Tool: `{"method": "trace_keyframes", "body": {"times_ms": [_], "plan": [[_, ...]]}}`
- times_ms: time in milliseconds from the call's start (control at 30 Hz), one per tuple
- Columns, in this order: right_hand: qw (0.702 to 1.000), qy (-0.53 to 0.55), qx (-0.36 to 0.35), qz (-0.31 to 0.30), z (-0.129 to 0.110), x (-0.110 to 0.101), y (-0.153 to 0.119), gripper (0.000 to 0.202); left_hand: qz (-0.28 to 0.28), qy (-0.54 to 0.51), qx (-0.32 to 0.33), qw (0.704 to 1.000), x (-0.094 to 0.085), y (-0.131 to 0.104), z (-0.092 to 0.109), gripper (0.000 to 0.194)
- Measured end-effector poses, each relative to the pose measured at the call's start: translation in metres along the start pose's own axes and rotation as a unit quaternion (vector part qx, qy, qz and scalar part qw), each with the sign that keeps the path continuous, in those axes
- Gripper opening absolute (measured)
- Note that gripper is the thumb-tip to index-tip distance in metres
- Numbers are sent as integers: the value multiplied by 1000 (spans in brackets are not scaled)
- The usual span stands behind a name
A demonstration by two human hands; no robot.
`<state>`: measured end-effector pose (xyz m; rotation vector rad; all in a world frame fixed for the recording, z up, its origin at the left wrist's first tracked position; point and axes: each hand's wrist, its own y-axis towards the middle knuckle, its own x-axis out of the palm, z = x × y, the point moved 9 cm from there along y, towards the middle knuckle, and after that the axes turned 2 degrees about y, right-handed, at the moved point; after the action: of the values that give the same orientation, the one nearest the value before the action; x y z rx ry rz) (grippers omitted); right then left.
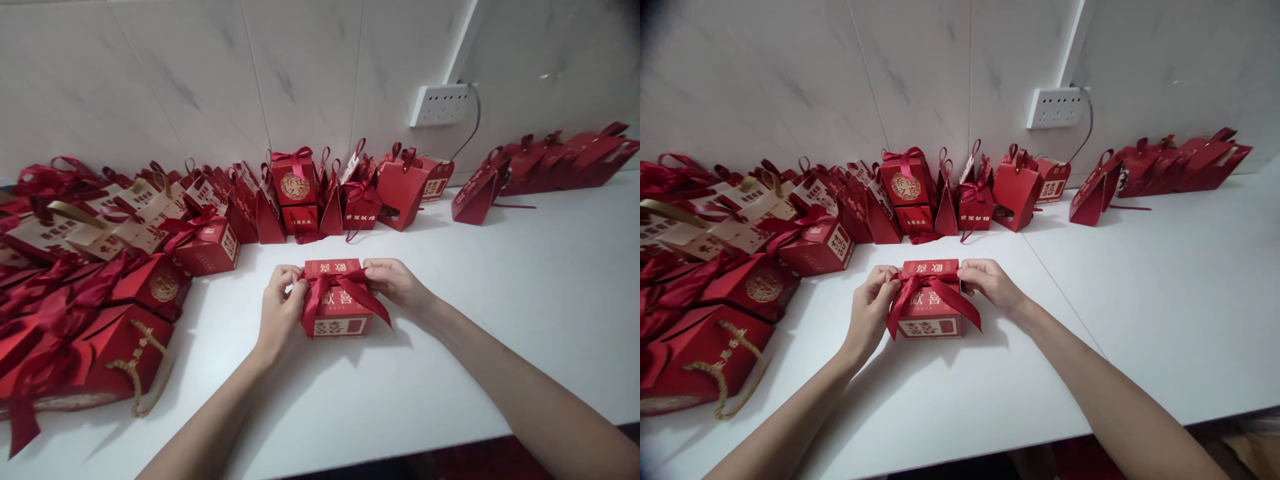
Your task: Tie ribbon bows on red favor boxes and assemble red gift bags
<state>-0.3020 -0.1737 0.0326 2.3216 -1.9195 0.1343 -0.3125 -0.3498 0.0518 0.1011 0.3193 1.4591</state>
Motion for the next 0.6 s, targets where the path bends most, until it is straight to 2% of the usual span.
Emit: {"method": "trace_keyframes", "body": {"times_ms": [33,100,133,200,233,300,367,400,467,533,600], "plan": [[1000,-20,-15,12,-5,-4,-1,32,-3,-6,-8,1000,0,0,0,21],[989,-96,-77,79,-24,-15,-7,34,-10,-22,-35,999,2,1,-1,22],[972,-158,-127,121,-39,-17,-14,31,-14,-34,-53,998,3,1,-3,22],[904,-300,-252,169,-70,-2,-35,19,-24,-58,-83,995,6,1,-5,21],[863,-365,-312,159,-80,16,-45,13,-33,-69,-90,993,8,1,-6,19],[782,-471,-398,91,-83,59,-61,26,-58,-90,-86,991,12,2,-5,18],[720,-544,-430,29,-71,91,-68,39,-88,-110,-72,987,15,3,-4,21],[698,-567,-437,20,-65,99,-70,39,-99,-116,-67,986,16,4,-4,24],[673,-581,-456,34,-59,104,-71,29,-118,-112,-61,985,17,4,-6,29],[664,-566,-486,51,-58,102,-74,16,-128,-92,-55,986,18,4,-7,30],[659,-545,-516,49,-59,100,-79,14,-129,-80,-49,987,20,2,-5,29]]}}
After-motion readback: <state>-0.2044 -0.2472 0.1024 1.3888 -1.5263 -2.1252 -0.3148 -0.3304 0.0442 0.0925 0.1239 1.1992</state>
